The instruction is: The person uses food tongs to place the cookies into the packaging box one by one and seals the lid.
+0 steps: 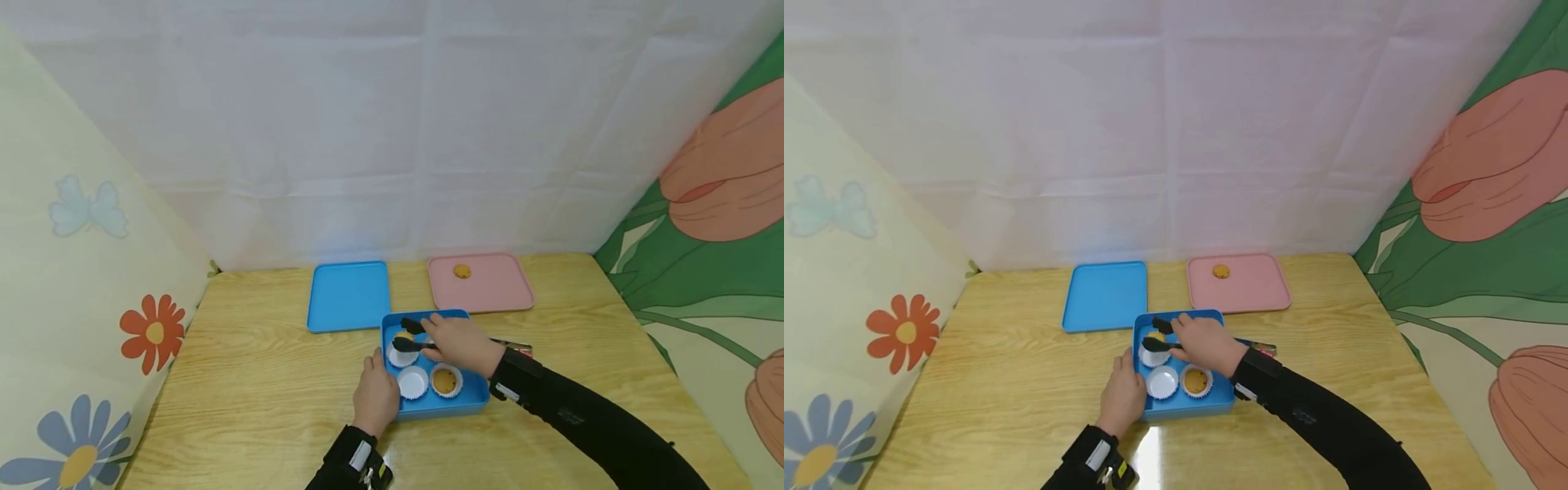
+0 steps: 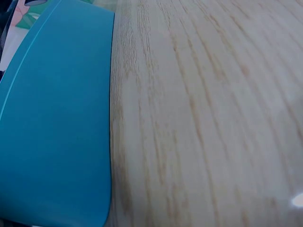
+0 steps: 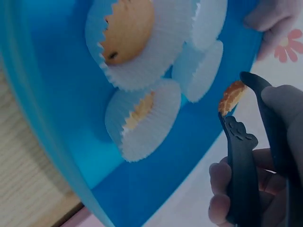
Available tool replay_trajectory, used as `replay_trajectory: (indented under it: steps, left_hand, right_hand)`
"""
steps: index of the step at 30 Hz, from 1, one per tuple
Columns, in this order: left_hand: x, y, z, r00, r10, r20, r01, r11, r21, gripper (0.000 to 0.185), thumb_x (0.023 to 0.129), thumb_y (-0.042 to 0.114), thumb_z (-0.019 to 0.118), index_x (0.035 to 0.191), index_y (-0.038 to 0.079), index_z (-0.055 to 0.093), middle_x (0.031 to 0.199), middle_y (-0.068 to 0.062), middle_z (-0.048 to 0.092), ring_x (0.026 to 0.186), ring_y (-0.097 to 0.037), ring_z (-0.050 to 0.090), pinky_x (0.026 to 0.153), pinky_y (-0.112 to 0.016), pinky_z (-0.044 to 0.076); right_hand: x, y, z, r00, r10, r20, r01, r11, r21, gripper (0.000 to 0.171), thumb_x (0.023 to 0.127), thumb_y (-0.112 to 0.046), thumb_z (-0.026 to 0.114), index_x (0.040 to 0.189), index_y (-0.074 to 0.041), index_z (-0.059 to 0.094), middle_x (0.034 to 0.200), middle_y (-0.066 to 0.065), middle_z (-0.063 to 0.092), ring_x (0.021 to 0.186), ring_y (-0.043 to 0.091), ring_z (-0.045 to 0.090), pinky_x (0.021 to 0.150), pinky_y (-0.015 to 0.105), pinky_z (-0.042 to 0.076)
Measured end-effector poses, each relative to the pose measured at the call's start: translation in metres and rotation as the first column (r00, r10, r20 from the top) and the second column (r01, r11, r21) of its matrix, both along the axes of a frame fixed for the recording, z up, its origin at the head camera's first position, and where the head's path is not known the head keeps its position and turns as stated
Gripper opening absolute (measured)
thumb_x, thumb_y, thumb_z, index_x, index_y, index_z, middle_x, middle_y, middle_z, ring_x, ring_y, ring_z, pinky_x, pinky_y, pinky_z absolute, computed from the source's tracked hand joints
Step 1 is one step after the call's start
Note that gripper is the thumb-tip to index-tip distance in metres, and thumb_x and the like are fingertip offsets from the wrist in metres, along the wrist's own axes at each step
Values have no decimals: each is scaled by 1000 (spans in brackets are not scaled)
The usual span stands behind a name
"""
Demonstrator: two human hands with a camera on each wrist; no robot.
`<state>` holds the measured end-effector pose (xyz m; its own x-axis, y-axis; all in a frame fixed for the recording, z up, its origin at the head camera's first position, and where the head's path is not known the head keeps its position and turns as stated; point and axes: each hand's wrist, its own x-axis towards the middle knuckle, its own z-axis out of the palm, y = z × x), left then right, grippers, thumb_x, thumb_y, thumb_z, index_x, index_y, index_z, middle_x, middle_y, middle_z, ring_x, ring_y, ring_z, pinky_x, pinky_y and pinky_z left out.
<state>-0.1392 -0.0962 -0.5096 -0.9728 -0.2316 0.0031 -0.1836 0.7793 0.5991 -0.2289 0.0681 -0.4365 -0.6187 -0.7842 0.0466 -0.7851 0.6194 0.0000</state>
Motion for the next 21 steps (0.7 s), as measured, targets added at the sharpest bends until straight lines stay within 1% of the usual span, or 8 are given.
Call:
replay_trajectory:
  steps: [5, 8, 12, 14, 17, 21]
  left_hand:
    - [1, 1, 1, 1000, -2, -5, 2, 1000, 6, 47, 90, 8, 49, 133, -7, 36, 116, -25, 47, 92, -33, 57, 65, -43, 51]
    - [0, 1, 0, 1000, -4, -10, 4, 1000, 2, 47, 90, 8, 49, 132, -7, 37, 116, -25, 47, 92, -33, 57, 64, -43, 51]
    - [0, 1, -1, 1000, -6, -10, 6, 1000, -12, 47, 90, 8, 49, 133, -7, 37, 117, -24, 47, 91, -33, 58, 63, -43, 51]
    - [0, 1, -1, 1000, -6, -14, 6, 1000, -9, 47, 90, 8, 48, 133, -7, 37, 117, -24, 47, 91, -33, 58, 63, -43, 51]
    - [1, 0, 0, 1000, -6, -23, 6, 1000, 1, 47, 90, 7, 48, 133, -7, 36, 116, -25, 47, 90, -33, 58, 62, -43, 51]
    - [1, -1, 1, 1000, -8, -26, 9, 1000, 8, 47, 90, 7, 47, 133, -7, 36, 116, -25, 46, 91, -33, 57, 62, -43, 51]
  right_hand:
    - [2, -5, -11, 999, 53, -5, -53, 997, 64, 52, 85, -44, 59, 116, -2, 59, 92, 7, 57, 70, 13, 56, 61, 25, 48]
    - [2, -7, -15, 998, 67, -4, -67, 995, 76, 48, 84, -44, 60, 111, -4, 60, 86, 5, 55, 67, 12, 54, 58, 25, 47]
    - [2, -6, -18, 997, 75, -12, -74, 993, 90, 46, 84, -45, 60, 107, -6, 60, 84, 4, 54, 64, 12, 52, 55, 25, 46]
    - [1, -6, -20, 998, 65, -15, -63, 994, 89, 46, 84, -46, 60, 107, -5, 60, 84, 4, 54, 64, 12, 52, 55, 25, 46]
    - [-1, -4, -23, 999, 43, -18, -41, 995, 88, 50, 83, -47, 60, 110, -4, 60, 86, 4, 55, 66, 12, 53, 56, 26, 47]
    - [-1, -3, -22, 1000, 3, 10, -4, 997, 75, 58, 82, -47, 61, 117, -1, 58, 91, 6, 57, 69, 13, 54, 58, 27, 48]
